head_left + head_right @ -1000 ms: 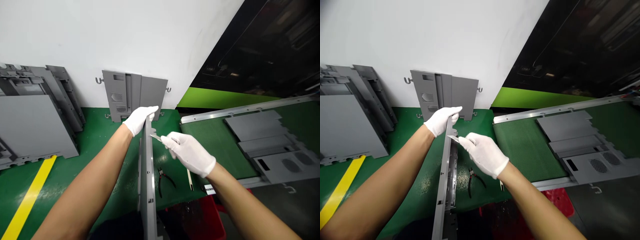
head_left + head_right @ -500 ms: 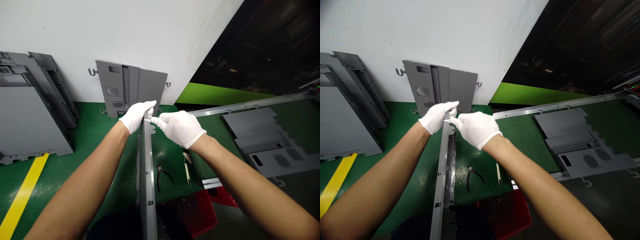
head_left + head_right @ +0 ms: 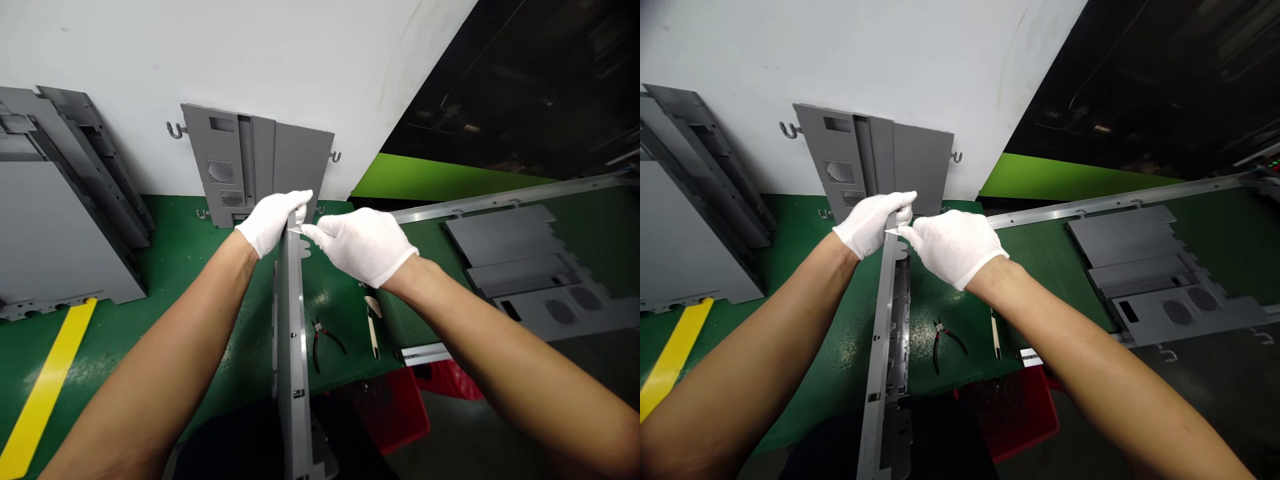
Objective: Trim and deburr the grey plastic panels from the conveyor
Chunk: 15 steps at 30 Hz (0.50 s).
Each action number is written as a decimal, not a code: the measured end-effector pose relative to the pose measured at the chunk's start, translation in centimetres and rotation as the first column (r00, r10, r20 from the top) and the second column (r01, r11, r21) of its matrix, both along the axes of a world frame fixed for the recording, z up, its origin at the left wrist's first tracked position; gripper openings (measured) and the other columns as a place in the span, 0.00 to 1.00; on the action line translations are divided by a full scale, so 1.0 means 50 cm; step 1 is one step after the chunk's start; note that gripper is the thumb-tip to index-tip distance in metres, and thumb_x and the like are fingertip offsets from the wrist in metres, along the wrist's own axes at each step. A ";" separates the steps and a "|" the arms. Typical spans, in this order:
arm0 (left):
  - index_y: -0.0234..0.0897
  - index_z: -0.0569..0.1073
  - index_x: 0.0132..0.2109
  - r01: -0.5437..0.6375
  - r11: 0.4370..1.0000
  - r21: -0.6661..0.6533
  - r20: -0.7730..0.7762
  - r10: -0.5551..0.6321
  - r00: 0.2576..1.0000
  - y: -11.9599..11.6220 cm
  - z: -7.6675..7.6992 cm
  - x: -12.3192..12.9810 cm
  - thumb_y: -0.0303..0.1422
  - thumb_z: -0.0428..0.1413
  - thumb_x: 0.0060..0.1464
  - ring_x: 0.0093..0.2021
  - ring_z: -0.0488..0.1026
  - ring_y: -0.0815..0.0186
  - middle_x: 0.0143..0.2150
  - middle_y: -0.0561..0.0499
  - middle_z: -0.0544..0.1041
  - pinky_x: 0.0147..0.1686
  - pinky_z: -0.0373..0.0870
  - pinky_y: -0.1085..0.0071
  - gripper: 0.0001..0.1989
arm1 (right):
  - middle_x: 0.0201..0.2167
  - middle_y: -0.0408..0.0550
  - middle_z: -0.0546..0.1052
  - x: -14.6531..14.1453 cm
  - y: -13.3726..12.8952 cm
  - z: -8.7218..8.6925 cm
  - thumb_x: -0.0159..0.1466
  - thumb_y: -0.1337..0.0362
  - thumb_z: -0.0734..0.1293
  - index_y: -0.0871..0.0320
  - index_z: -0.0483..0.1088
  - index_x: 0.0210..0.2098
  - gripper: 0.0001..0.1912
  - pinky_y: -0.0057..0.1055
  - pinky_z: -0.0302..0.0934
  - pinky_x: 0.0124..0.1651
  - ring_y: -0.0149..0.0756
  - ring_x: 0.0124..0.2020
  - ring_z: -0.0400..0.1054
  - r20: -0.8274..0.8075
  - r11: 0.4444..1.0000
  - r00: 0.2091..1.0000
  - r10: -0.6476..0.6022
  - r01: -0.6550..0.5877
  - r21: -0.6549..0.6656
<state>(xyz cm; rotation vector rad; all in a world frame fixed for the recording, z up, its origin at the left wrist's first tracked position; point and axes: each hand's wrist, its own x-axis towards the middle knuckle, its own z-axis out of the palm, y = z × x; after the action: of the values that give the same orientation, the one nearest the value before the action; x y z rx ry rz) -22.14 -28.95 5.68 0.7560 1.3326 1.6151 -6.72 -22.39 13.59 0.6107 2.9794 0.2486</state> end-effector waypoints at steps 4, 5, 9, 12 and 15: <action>0.38 0.59 0.22 0.005 1.000 -0.006 0.026 -0.005 1.000 0.001 0.001 0.002 0.44 0.57 0.58 0.21 0.54 0.72 0.21 0.55 0.56 0.22 0.54 0.71 0.23 | 0.26 0.50 0.77 0.002 0.002 -0.002 0.70 0.37 0.43 0.56 0.77 0.38 0.41 0.33 0.56 0.34 0.41 0.30 0.72 -0.012 1.000 1.000 0.019 -0.019 0.004; 0.38 0.59 0.22 0.004 1.000 -0.005 0.032 -0.003 0.999 0.001 0.001 0.003 0.43 0.58 0.58 0.21 0.54 0.72 0.21 0.55 0.56 0.22 0.54 0.71 0.23 | 0.26 0.50 0.77 0.003 0.002 -0.002 0.70 0.37 0.43 0.56 0.77 0.38 0.41 0.33 0.56 0.34 0.41 0.30 0.72 -0.014 1.000 1.000 0.023 -0.023 0.005; 0.38 0.58 0.22 -0.004 1.000 -0.002 0.057 0.004 0.998 0.002 0.003 0.004 0.41 0.58 0.59 0.19 0.53 0.73 0.20 0.56 0.55 0.21 0.53 0.72 0.23 | 0.26 0.50 0.77 0.004 0.002 -0.001 0.70 0.37 0.43 0.56 0.77 0.38 0.41 0.32 0.56 0.34 0.41 0.30 0.72 -0.013 0.999 0.999 0.033 -0.033 0.020; 0.38 0.59 0.22 -0.010 1.000 -0.018 0.075 0.011 0.997 0.003 0.001 0.004 0.41 0.58 0.59 0.19 0.54 0.73 0.20 0.56 0.56 0.20 0.53 0.72 0.23 | 0.26 0.51 0.77 0.006 0.001 -0.001 0.70 0.38 0.43 0.56 0.77 0.38 0.41 0.32 0.56 0.34 0.42 0.31 0.72 -0.011 0.999 0.999 0.042 -0.041 0.029; 0.38 0.60 0.23 -0.019 1.000 -0.019 0.056 0.020 0.998 0.003 0.000 0.003 0.41 0.58 0.59 0.20 0.56 0.73 0.20 0.56 0.60 0.21 0.54 0.71 0.21 | 0.26 0.51 0.77 0.011 -0.001 -0.003 0.71 0.39 0.42 0.56 0.77 0.38 0.41 0.33 0.55 0.34 0.42 0.32 0.72 -0.014 0.998 0.999 0.049 -0.048 0.036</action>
<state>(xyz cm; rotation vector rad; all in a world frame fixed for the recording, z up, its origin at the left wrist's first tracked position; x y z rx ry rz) -21.99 -28.81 5.67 0.6838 1.3160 1.6257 -6.18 -22.42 13.42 0.5463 3.0127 0.3034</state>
